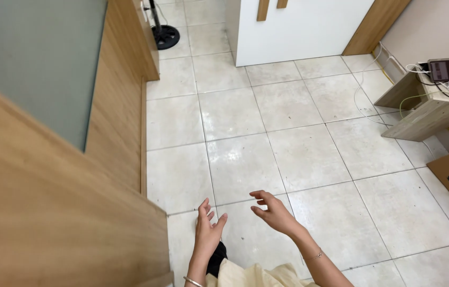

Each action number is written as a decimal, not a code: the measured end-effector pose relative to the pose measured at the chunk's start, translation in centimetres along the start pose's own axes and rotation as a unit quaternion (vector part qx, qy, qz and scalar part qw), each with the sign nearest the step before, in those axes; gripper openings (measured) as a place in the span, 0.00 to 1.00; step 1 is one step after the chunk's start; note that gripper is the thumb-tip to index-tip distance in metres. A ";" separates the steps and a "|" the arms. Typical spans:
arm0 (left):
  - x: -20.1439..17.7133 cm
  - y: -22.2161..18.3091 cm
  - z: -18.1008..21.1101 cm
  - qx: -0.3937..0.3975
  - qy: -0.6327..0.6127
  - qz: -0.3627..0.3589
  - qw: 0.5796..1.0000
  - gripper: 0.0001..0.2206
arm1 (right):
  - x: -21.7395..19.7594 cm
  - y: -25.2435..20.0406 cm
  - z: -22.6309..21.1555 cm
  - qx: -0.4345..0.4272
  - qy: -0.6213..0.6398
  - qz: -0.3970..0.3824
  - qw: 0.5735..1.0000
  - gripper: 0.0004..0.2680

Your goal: Organizing and shelving small decorative boxes.

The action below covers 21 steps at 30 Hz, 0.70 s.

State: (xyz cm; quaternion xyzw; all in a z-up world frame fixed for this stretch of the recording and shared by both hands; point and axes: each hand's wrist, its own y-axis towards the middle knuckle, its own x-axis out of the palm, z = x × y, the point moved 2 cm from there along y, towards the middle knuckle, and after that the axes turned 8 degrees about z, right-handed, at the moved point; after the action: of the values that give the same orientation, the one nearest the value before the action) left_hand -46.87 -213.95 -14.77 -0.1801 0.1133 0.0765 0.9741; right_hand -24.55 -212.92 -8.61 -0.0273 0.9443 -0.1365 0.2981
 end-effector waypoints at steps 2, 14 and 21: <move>-0.3 5.9 1.9 0.014 0.013 -0.029 0.999 0.33 | -0.4 4.6 -1.8 0.005 0.020 0.029 0.999 0.16; -2.8 35.4 16.0 0.094 0.067 -0.125 0.986 0.27 | 1.0 32.3 -14.4 0.013 0.074 0.103 0.992 0.15; 0.2 50.1 19.2 0.022 0.067 -0.134 0.989 0.27 | -2.0 48.4 -17.9 0.045 0.088 0.104 0.990 0.14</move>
State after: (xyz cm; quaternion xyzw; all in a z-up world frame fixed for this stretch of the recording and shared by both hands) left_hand -52.47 -160.64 -14.05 -0.1771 0.1548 -0.0692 0.9695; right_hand -31.67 -161.85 -6.72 0.0966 0.9575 -0.1490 0.2274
